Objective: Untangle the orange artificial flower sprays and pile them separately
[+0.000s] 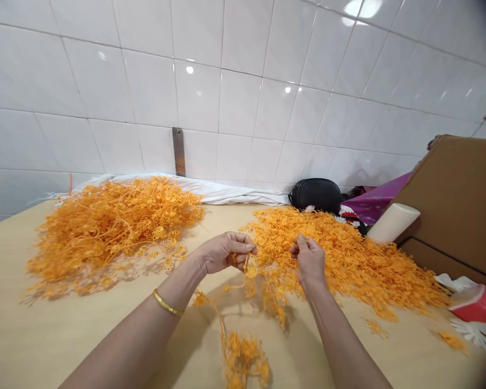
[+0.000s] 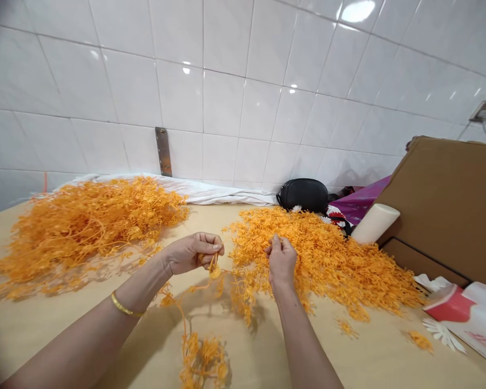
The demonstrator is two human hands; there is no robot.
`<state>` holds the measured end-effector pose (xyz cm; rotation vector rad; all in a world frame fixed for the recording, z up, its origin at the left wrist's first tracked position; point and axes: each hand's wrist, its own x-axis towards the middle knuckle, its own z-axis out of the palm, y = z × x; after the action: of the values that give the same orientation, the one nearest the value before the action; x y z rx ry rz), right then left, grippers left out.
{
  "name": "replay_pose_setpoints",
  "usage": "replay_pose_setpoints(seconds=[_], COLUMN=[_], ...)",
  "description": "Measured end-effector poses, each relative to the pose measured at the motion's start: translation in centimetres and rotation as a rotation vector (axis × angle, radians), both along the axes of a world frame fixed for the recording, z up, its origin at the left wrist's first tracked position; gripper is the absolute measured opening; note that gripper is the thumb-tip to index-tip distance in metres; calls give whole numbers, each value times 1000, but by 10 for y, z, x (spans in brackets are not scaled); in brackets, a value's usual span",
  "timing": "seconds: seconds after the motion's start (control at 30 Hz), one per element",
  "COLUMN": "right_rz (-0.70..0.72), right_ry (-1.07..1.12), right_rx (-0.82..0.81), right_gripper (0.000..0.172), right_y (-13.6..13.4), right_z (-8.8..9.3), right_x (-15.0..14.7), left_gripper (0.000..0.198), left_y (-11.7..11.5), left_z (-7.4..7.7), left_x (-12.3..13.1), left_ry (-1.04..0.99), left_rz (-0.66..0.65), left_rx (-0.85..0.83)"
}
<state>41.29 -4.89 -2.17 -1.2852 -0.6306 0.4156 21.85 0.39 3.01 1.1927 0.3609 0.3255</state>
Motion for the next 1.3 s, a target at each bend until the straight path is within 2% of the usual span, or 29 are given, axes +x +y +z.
replay_pose_setpoints(seconds=[0.1,0.2,0.37,0.5,0.6,0.8,1.03,1.2,1.3], right_rz=[184,354,696,789,753,706,395,270,191], right_ry=[0,57,63,-84,-104,-73,-105,-162,-121], right_rx=[33,1,-76,-112,-87,-27,-52,-59,-65], right_gripper=[23,29,28,24,18,25,34,35,34], right_y=[-5,-10,-16,-15,-12,-9,-2,1,3], right_z=[8,13,15,10,4,2,0,0,0], right_x=[-9,-23,-42,-54,-55,-48,-57,-67,-54], left_gripper=[18,18,18,18,17,19,24,24,21], left_y=[10,14,13,15,17,13,4,6,2], left_z=[-4,-8,-10,-14,-16,-16,-16,-15,-6], left_x=[0,2,4,6,7,9,13,11,6], left_ry=[70,104,108,111,105,64,52,22,-28], left_rz=[91,155,235,280,289,265,203,149,63], left_rx=[-25,-64,-57,-42,-20,36,10,80,100])
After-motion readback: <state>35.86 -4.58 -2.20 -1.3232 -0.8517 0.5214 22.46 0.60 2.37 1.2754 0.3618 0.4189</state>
